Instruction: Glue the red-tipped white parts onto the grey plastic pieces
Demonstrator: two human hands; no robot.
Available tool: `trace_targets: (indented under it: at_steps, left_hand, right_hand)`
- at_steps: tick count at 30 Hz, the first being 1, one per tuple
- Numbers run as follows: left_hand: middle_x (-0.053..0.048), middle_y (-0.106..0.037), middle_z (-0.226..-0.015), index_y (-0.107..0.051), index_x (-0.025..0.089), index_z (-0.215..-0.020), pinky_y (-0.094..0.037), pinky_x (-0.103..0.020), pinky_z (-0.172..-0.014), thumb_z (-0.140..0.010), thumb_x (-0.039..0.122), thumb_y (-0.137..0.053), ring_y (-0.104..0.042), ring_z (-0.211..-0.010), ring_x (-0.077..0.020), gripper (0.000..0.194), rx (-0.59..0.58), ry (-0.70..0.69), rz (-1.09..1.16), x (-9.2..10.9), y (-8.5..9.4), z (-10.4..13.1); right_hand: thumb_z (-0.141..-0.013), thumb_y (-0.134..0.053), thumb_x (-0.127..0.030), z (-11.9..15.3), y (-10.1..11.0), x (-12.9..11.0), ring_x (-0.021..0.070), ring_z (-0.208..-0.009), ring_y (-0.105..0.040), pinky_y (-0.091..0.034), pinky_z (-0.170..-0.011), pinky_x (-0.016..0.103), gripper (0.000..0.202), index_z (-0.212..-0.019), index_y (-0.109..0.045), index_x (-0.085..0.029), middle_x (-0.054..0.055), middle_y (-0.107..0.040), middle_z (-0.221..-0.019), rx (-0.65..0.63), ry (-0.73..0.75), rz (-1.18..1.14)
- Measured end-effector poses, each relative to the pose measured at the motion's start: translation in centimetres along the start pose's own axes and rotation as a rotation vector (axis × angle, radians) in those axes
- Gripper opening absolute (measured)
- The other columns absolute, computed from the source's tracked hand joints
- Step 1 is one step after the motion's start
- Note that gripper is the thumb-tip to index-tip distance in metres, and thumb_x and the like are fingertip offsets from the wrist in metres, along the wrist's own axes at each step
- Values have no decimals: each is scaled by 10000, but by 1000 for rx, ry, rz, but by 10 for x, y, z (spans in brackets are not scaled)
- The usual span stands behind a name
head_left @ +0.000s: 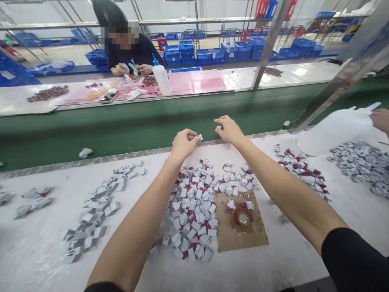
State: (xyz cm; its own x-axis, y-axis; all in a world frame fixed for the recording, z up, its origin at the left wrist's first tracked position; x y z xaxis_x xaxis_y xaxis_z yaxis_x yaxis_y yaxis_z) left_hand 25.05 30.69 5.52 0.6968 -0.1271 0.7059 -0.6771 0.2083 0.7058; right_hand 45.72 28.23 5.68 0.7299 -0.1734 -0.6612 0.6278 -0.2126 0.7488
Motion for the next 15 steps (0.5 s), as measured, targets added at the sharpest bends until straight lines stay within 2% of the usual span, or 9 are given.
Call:
trace_targets:
  at_steps: [2, 4, 6, 8, 10, 11, 14, 15]
  left_hand:
    - [-137, -820, -1343, -792, 152, -1325, -674, -531, -1100, -1116, 302, -796, -797, -1229, -301, 258, 4, 60, -69, -12, -3, -18]
    - [-138, -771, -1463, -753, 181, -1444, -690, -556, -1095, -1121, 415, -814, -783, -1279, -315, 404, 6, 93, -132, -21, -5, -30]
    - [-147, -745, -1519, -732, 198, -1496, -697, -553, -1090, -1125, 444, -808, -777, -1293, -318, 452, 16, 107, -189, -28, -6, -37]
    - [-149, -742, -1530, -735, 205, -1496, -695, -551, -1097, -1130, 435, -800, -773, -1300, -316, 437, 40, 112, -244, -31, -3, -41]
    - [-150, -737, -1541, -735, 205, -1494, -691, -559, -1106, -1129, 442, -803, -770, -1309, -319, 441, 71, 105, -290, -33, 6, -36]
    - [-149, -738, -1541, -735, 205, -1495, -681, -567, -1121, -1128, 442, -802, -764, -1323, -323, 442, 87, 91, -306, -34, 13, -28]
    - [-149, -757, -1496, -760, 232, -1466, -594, -569, -1230, -1141, 368, -747, -708, -1412, -348, 353, 143, 27, -345, -45, 46, 17]
    - [-160, -763, -1466, -777, 243, -1441, -552, -560, -1266, -1139, 321, -711, -679, -1443, -366, 319, 169, 16, -362, -54, 59, 37]
  right_hand:
    - [-1144, -820, -442, -20, -17, -5, 316, -1316, -771, -692, -1099, 546, 428, -1504, -741, -226, 136, -734, -1559, -49, 9, 19]
    - [-1152, -811, -445, -24, -26, -8, 303, -1296, -776, -695, -1088, 531, 411, -1495, -743, -229, 131, -740, -1542, -80, 2, 16]
    - [-1145, -817, -412, -17, -23, -10, 298, -1236, -805, -702, -1071, 522, 360, -1429, -779, -194, 140, -787, -1460, -89, -9, -5]
    - [-1130, -810, -351, 3, -10, -9, 295, -1066, -862, -725, -1006, 497, 283, -1321, -838, -144, 164, -864, -1277, -97, -15, -45]
    - [-1103, -799, -348, 38, 9, 0, 306, -863, -888, -750, -889, 480, 276, -1254, -886, -133, 164, -904, -1069, -124, -12, -93]
    - [-1088, -806, -397, 62, 20, 8, 322, -806, -889, -759, -826, 485, 301, -1240, -904, -157, 148, -907, -988, -137, -10, -114]
    - [-986, -849, -703, 152, 47, 50, 401, -803, -907, -783, -695, 504, 463, -1115, -947, -269, 131, -899, -887, -133, 15, -246]
    - [-953, -874, -730, 185, 53, 72, 407, -808, -910, -792, -678, 489, 470, -1114, -947, -294, 129, -897, -890, -105, -8, -275]
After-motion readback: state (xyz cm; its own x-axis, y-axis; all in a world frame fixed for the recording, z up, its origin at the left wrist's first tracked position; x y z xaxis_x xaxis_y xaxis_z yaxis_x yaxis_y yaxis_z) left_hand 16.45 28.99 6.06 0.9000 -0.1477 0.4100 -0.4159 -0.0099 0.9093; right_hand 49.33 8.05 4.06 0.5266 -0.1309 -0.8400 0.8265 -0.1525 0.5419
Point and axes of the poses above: each hand's wrist, its own z-axis away from the middle knuckle, its own y-axis out of the back of the hand, x = y × z, the point moved 9 cm from there along -z, towards the middle knuckle
